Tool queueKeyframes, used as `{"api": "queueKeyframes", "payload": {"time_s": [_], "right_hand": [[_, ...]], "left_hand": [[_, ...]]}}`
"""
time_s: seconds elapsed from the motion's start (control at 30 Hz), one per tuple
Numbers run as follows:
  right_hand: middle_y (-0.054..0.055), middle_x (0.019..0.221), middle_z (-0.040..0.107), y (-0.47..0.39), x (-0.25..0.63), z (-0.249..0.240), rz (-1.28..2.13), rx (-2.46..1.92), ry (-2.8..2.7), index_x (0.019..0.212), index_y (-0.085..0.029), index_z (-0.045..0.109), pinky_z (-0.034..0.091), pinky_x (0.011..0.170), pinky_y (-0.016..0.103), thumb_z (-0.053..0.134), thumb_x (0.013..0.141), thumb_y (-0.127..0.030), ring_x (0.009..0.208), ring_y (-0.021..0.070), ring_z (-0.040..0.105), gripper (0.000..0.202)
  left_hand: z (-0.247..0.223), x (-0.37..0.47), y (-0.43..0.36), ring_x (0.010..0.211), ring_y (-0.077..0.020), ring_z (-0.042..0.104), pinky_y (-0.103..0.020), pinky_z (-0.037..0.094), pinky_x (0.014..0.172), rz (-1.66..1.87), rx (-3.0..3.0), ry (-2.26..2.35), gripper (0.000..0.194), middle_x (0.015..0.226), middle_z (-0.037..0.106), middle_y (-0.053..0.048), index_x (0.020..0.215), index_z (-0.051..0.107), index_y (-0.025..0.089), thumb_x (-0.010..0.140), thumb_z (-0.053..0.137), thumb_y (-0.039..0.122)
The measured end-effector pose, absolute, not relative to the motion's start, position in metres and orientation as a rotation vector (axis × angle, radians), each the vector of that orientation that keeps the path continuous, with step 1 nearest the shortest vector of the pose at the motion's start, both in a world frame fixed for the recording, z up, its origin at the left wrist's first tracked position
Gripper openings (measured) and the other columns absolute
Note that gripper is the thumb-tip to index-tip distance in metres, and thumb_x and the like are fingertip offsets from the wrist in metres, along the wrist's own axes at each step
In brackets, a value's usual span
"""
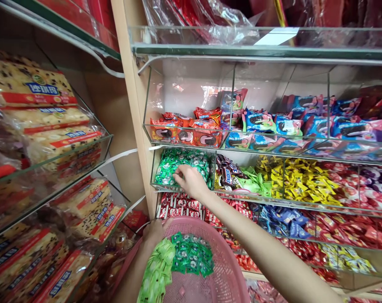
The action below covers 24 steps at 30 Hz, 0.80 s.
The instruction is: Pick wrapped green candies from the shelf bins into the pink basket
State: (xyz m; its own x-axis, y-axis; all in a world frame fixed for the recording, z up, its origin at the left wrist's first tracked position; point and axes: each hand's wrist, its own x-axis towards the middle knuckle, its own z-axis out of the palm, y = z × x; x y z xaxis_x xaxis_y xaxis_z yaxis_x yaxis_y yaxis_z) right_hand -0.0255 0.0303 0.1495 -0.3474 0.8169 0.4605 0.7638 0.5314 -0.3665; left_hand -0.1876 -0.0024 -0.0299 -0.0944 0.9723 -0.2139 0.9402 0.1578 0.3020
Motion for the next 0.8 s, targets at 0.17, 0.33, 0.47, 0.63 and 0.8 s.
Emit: {"api": "queueKeyframes", "payload": {"time_s": [0.17,0.33,0.47,0.63,0.8], "right_hand": [[0.006,0.079,0.067,0.055,-0.057,0.164,0.150,-1.598,-2.157,0.078,-0.017,0.062,0.038,0.063,0.025,0.054,0.084,-0.045,0.075,0.0168,0.060,0.029],[0.015,0.099,0.068,0.062,-0.082,0.176,0.153,-1.885,-2.123,0.086,-0.015,0.067,0.043,0.070,0.030,0.049,0.082,-0.058,0.094,0.0253,0.062,0.047],[0.018,0.107,0.066,0.068,-0.091,0.179,0.217,-1.951,-2.107,0.096,-0.013,0.067,0.046,0.075,0.034,0.049,0.080,-0.062,0.101,0.0288,0.061,0.055],[0.017,0.104,0.067,0.075,-0.097,0.172,0.204,-1.934,-2.084,0.096,-0.015,0.067,0.047,0.075,0.033,0.054,0.079,-0.056,0.100,0.0273,0.062,0.047],[0.014,0.097,0.069,0.081,-0.095,0.164,0.155,-1.880,-2.067,0.091,-0.016,0.068,0.047,0.071,0.031,0.056,0.078,-0.048,0.095,0.0258,0.063,0.036]], "left_hand": [[-0.029,-0.188,-0.004,0.099,-0.0330,0.063,-0.040,0.046,0.082,0.136,1.826,2.088,0.069,0.104,0.067,-0.021,0.100,0.068,0.011,0.086,0.024,0.062],[-0.030,-0.189,-0.003,0.100,-0.0319,0.063,-0.038,0.046,0.081,0.119,1.830,2.090,0.068,0.105,0.067,-0.020,0.100,0.068,0.013,0.086,0.022,0.062],[-0.031,-0.189,-0.002,0.101,-0.0313,0.062,-0.038,0.046,0.082,0.117,1.811,2.094,0.067,0.107,0.067,-0.019,0.103,0.067,0.014,0.086,0.022,0.061],[-0.028,-0.188,-0.003,0.101,-0.0317,0.062,-0.039,0.046,0.082,0.108,1.801,2.091,0.068,0.107,0.066,-0.019,0.104,0.067,0.013,0.086,0.022,0.061],[-0.026,-0.188,-0.005,0.102,-0.0318,0.062,-0.039,0.046,0.083,0.110,1.802,2.080,0.067,0.107,0.066,-0.020,0.104,0.067,0.013,0.086,0.023,0.060]]}}
